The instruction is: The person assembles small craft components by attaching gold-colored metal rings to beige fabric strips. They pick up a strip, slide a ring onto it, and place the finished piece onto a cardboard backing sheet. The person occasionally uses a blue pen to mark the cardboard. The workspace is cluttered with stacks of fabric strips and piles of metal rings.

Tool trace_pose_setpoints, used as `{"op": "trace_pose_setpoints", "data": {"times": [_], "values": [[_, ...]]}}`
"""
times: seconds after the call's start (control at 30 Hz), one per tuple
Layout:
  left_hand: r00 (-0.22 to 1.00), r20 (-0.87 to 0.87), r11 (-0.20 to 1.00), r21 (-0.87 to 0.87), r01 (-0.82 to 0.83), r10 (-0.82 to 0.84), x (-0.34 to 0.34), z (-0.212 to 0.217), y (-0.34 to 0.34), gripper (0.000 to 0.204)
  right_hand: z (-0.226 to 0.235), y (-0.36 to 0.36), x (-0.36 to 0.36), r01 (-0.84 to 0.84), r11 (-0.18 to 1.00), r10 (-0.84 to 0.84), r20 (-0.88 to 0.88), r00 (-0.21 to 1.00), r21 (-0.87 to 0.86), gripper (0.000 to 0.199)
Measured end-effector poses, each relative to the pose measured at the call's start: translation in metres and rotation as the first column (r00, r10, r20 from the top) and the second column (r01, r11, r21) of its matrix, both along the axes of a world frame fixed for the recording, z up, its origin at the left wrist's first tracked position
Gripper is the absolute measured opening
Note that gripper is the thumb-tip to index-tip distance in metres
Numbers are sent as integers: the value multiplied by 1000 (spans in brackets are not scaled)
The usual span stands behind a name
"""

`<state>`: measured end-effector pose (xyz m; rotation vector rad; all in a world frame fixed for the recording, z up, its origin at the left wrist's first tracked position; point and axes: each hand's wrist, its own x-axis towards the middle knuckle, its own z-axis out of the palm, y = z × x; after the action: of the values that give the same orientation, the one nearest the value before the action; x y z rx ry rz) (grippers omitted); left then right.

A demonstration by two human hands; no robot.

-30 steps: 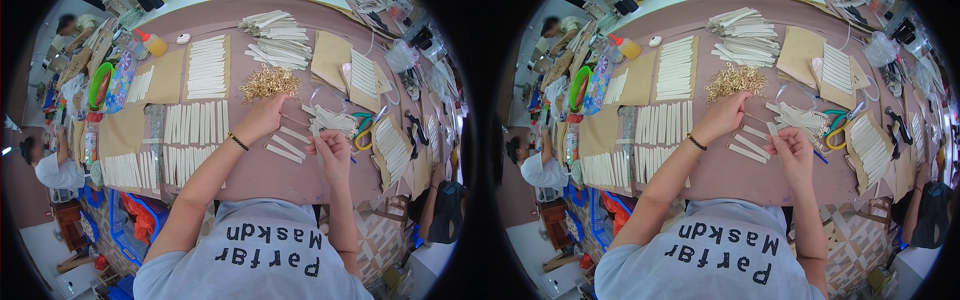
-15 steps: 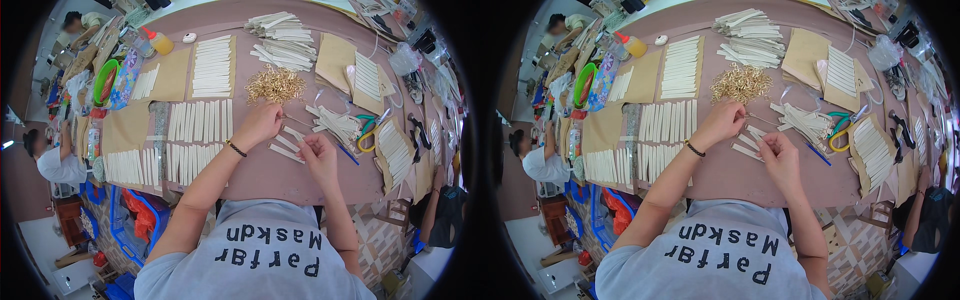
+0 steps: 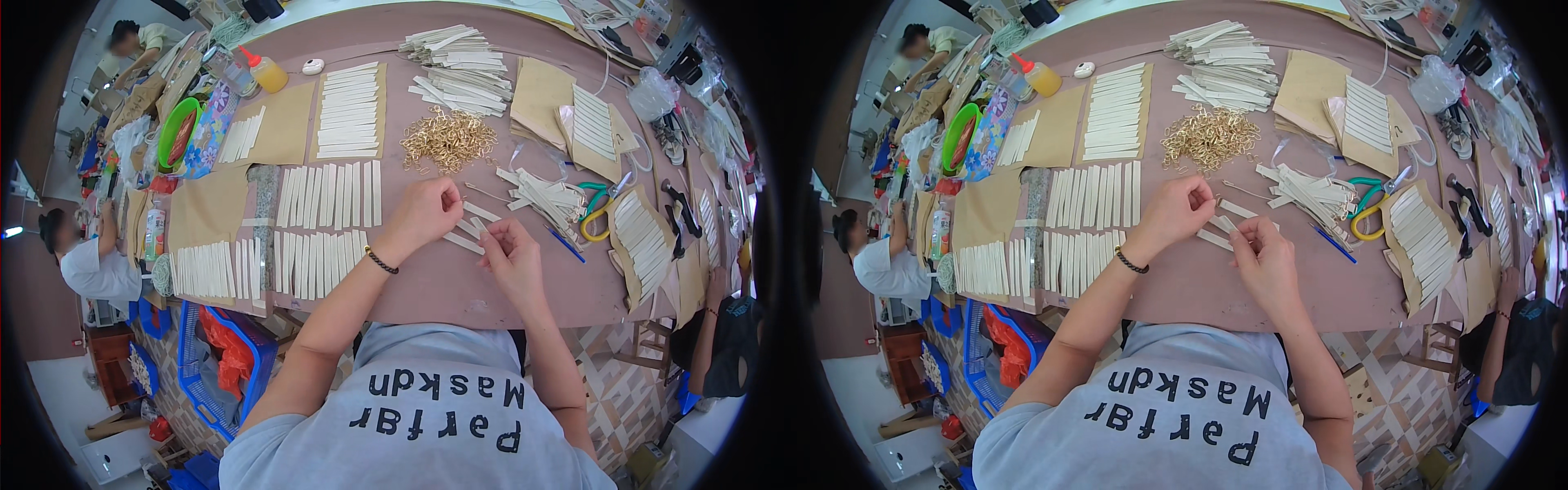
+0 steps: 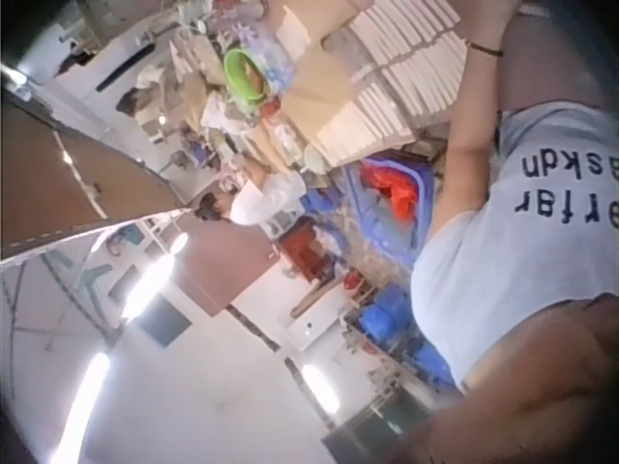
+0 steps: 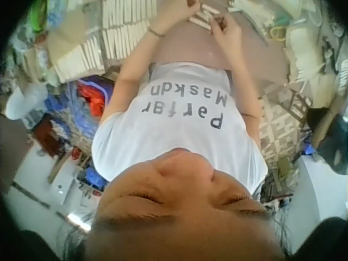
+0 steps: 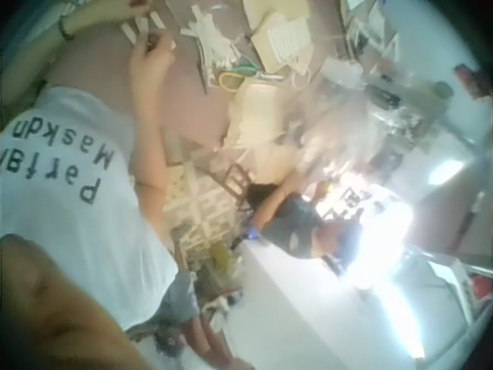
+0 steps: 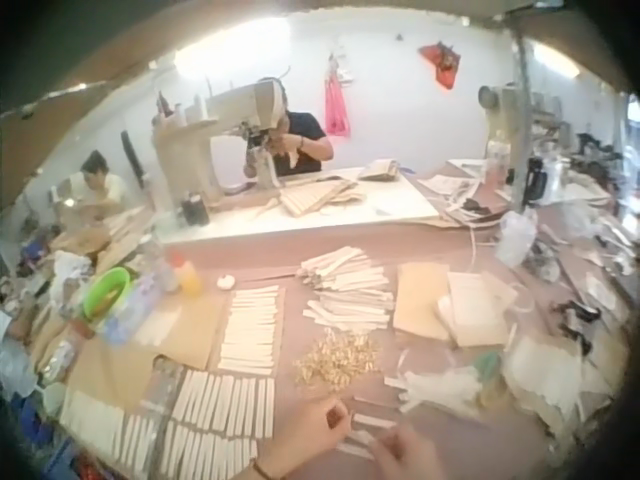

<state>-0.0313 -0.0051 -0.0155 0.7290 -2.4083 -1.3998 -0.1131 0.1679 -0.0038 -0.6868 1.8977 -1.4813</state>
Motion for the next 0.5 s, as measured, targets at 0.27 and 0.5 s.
{"op": "trace_pose_setpoints", "data": {"times": [0.27,0.5], "values": [[975,-191,980,181,-81,115,25,12,37,7,0,0,9,21,999,-25,-79,997,-46,11],[943,-327,992,-88,-94,60,31,12,43,9,-2,3,13,28,997,-43,-224,974,-70,10]]}}
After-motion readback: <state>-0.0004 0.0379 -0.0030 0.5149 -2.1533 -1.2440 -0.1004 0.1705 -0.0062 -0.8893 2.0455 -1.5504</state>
